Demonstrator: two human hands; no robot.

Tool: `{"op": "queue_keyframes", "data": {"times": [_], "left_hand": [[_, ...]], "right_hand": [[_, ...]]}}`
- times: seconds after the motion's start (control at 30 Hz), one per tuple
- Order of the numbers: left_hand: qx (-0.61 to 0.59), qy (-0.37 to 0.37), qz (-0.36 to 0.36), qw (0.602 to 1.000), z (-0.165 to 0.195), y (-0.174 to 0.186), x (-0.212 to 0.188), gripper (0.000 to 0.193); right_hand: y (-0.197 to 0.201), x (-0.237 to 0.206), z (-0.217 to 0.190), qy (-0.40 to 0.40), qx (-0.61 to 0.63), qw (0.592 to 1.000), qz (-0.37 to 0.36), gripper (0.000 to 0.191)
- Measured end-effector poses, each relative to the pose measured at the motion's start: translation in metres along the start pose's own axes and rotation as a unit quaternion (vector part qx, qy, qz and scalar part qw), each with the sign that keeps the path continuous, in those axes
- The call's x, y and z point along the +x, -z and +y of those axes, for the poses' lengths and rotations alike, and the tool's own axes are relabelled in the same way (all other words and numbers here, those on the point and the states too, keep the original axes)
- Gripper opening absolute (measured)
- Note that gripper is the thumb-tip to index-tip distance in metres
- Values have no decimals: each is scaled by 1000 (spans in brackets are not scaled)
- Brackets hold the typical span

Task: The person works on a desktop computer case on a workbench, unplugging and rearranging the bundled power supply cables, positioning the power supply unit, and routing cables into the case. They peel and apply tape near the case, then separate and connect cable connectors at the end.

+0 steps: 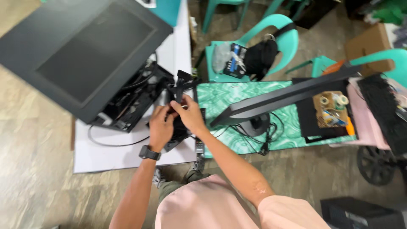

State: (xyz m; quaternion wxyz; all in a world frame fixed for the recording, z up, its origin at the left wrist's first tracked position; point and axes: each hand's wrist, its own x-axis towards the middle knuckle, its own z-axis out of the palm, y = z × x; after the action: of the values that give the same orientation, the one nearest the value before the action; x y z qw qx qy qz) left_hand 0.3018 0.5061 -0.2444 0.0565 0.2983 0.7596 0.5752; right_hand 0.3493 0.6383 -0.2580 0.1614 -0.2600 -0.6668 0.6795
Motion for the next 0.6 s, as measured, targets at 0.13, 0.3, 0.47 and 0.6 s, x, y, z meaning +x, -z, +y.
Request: {"op": "queue_keyframes", "data": {"times": [0.13, 0.3, 0.47, 0.6], "left_hand": [[57, -67, -18, 996, 2, 25, -14, 42], [117, -189, 15, 975, 10, 47, -7, 58], [80, -219, -58, 971, 7, 42, 3, 61], [71, 6, -127, 989, 9, 21, 0, 45]], "right_hand": [[-10, 0, -10, 35, -18, 999, -12, 23], [-18, -14, -36, 52, 106, 992, -48, 12], [-31, -38, -71, 30, 155, 987, -41, 11], [-39, -51, -78, 156, 63, 985, -46, 15]]}}
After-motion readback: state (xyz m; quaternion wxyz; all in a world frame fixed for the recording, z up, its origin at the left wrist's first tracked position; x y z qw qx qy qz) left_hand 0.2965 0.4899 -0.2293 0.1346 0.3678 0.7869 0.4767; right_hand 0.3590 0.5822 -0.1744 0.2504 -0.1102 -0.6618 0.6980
